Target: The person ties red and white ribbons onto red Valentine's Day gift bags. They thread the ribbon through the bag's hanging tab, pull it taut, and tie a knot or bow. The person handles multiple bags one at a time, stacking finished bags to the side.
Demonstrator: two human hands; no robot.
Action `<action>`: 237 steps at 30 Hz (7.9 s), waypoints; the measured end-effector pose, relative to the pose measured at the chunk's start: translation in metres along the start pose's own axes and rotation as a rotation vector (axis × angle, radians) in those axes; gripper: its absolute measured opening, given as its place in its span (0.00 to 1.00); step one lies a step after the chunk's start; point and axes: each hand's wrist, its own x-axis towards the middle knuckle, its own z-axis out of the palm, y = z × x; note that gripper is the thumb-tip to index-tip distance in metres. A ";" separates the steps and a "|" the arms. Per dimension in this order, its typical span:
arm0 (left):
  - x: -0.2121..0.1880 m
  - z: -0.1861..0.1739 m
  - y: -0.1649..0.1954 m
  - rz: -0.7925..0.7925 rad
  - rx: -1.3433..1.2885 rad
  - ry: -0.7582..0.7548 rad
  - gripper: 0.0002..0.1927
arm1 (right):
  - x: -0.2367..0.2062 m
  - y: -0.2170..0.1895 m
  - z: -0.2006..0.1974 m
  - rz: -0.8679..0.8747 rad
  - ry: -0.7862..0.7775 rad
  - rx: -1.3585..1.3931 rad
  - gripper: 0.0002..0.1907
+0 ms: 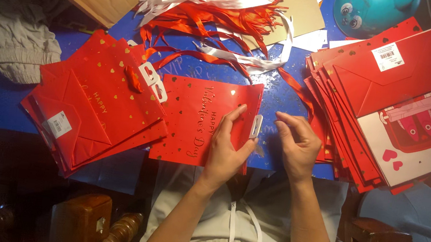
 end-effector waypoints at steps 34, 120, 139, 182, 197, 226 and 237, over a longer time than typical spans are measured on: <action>0.000 -0.023 -0.009 -0.279 -0.091 -0.126 0.12 | 0.003 -0.031 0.006 -0.286 -0.485 -0.385 0.08; -0.017 -0.030 -0.043 -0.118 -0.575 -0.214 0.03 | -0.003 -0.037 0.009 -0.405 -0.400 -0.377 0.12; -0.016 -0.037 -0.009 -0.327 -0.410 -0.305 0.07 | -0.002 -0.041 0.009 -0.419 -0.421 -0.360 0.14; -0.002 -0.043 -0.010 -0.153 0.034 -0.202 0.06 | -0.002 -0.028 0.007 -0.398 -0.496 -0.465 0.15; -0.004 -0.042 -0.015 -0.051 0.060 -0.182 0.06 | -0.001 -0.029 0.007 -0.419 -0.474 -0.459 0.14; -0.003 -0.040 -0.028 -0.212 -0.434 -0.066 0.14 | 0.003 -0.035 0.005 -0.361 -0.498 -0.421 0.19; -0.011 -0.075 -0.045 -0.275 -0.745 0.058 0.10 | -0.007 -0.021 0.006 -0.243 -0.228 -0.292 0.06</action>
